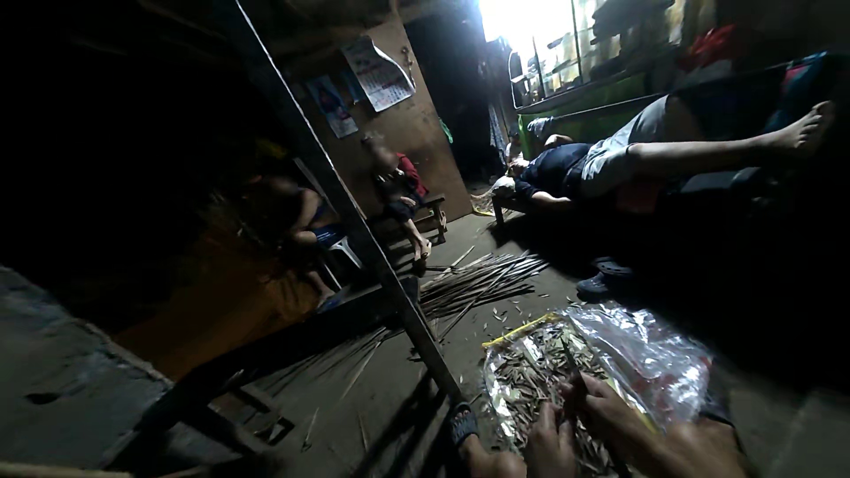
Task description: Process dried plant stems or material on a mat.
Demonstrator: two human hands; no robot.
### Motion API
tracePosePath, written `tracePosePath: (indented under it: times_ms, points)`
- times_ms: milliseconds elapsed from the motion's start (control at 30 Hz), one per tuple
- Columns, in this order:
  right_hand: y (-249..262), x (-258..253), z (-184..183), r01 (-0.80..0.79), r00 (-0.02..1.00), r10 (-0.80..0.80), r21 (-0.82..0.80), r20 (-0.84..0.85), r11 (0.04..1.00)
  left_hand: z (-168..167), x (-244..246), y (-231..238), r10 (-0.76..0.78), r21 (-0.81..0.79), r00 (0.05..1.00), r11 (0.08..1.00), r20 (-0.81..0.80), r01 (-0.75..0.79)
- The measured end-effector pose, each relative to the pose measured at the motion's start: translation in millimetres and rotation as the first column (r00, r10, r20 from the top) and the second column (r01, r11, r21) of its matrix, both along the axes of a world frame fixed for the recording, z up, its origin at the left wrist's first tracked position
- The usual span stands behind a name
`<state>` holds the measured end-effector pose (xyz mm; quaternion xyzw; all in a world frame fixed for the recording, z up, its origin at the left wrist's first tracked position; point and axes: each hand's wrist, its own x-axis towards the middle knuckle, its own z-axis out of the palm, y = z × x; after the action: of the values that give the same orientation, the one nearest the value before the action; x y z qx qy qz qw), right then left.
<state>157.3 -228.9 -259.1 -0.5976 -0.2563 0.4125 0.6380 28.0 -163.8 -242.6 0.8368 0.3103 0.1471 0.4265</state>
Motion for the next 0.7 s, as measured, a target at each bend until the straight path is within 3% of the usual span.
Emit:
tracePosePath:
  times_ms: [133, 233, 333, 500, 567, 700]
  points:
    - [-5.5, 3.8, 2.1, 0.043, 0.997, -0.041, 0.040, -0.069, 0.998, -13.0, -3.6, 1.0, -0.023, -0.165, 0.995, 0.985, 0.098, 0.039]
    - [-7.4, 10.8, 8.6, 0.079, 0.994, -0.074, 0.074, -0.077, 0.994, -18.6, -6.3, -1.7, -0.007, -0.388, 0.986, 0.919, 0.164, 0.072]
    - [-6.9, 13.5, 9.4, 0.095, 0.994, -0.091, 0.071, -0.061, 0.993, -22.8, -5.3, -6.3, 0.048, -0.499, 0.977, 0.865, 0.205, 0.062]
    - [-8.6, 5.4, 9.2, 0.084, 0.995, -0.080, -0.053, 0.066, 0.995, -29.9, 1.7, -7.3, 0.085, -0.408, 0.980, 0.913, 0.181, -0.004]
    - [-13.4, 1.3, 17.8, 0.099, 0.994, -0.095, -0.087, 0.044, 0.991, -30.5, 2.8, -8.0, 0.081, -0.356, 0.978, 0.934, 0.194, -0.007]
    - [-14.0, 10.4, 7.2, 0.166, 0.986, -0.165, -0.021, 0.007, 0.986, -33.8, 6.8, -8.6, 0.085, -0.316, 0.979, 0.948, 0.183, -0.023]
